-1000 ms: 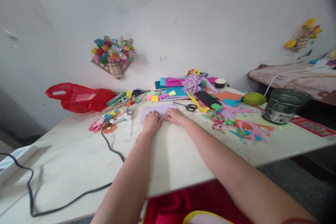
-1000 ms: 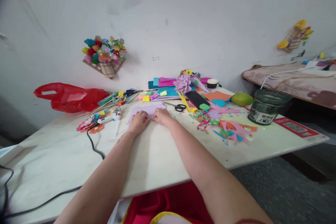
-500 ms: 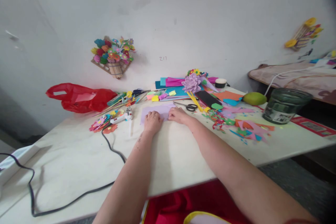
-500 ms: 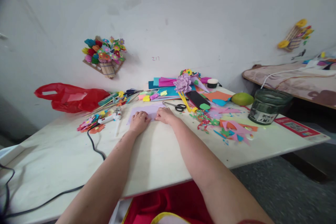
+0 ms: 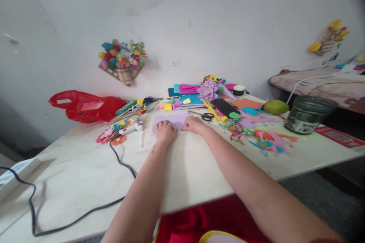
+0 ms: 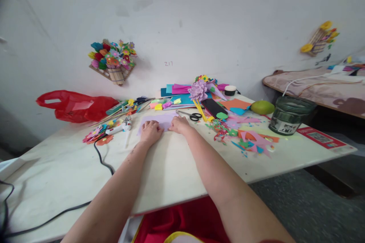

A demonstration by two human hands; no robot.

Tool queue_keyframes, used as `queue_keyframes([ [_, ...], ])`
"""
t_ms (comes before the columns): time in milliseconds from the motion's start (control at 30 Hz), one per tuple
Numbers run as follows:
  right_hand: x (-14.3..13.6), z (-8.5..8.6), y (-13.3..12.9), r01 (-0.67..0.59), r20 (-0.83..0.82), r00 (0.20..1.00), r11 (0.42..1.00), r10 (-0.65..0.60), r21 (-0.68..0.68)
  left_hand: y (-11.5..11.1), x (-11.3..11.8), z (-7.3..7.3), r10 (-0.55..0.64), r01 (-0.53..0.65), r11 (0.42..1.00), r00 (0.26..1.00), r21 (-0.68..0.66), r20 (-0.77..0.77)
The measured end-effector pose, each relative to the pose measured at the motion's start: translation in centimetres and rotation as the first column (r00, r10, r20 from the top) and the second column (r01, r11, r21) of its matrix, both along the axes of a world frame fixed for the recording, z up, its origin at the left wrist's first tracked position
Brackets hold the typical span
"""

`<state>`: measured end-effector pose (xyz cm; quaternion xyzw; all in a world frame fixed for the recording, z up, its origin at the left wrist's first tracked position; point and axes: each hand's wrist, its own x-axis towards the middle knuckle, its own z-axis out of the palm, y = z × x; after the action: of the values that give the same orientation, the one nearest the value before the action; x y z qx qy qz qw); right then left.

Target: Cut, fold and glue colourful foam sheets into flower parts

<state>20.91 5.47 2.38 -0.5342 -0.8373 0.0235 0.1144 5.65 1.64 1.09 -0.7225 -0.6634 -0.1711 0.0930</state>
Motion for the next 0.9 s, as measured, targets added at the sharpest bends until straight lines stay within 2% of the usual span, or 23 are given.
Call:
queue_keyframes([
  [267, -0.1, 0.7, -0.8, 0.004, 0.044, 0.999, 1.0, -0.003, -0.019, 0.5, 0.7, 0.2, 0.004, -0.006, 0.999, 0.998, -0.035, -0.059],
  [467, 0.0, 0.1, -0.1, -0.017, 0.028, 0.999, 1.0, 0.018, -0.006, 0.7, 1.4, 1.6, -0.016, 0.016, 1.0, 0.986, -0.002, -0.163],
  [600, 0.0, 0.1, -0.1, -0.023, 0.025, 0.999, 1.0, 0.024, -0.01, 0.5, 2.3, 2.1, 0.039, -0.039, 0.997, 0.999, 0.064, 0.006],
  [733, -0.1, 0.0, 0.0, 0.009, -0.01, 1.0, 1.0, -0.01, -0.023, 0.2, 3.3, 1.3, 0.08, -0.086, 0.996, 0.974, 0.018, 0.211],
  [900, -0.2, -0.2, 0.2, 0.029, -0.026, 0.999, 0.999, -0.03, -0.022, 0.5, 3.5, 0.0, -0.081, 0.056, 0.995, 0.931, 0.078, 0.355],
])
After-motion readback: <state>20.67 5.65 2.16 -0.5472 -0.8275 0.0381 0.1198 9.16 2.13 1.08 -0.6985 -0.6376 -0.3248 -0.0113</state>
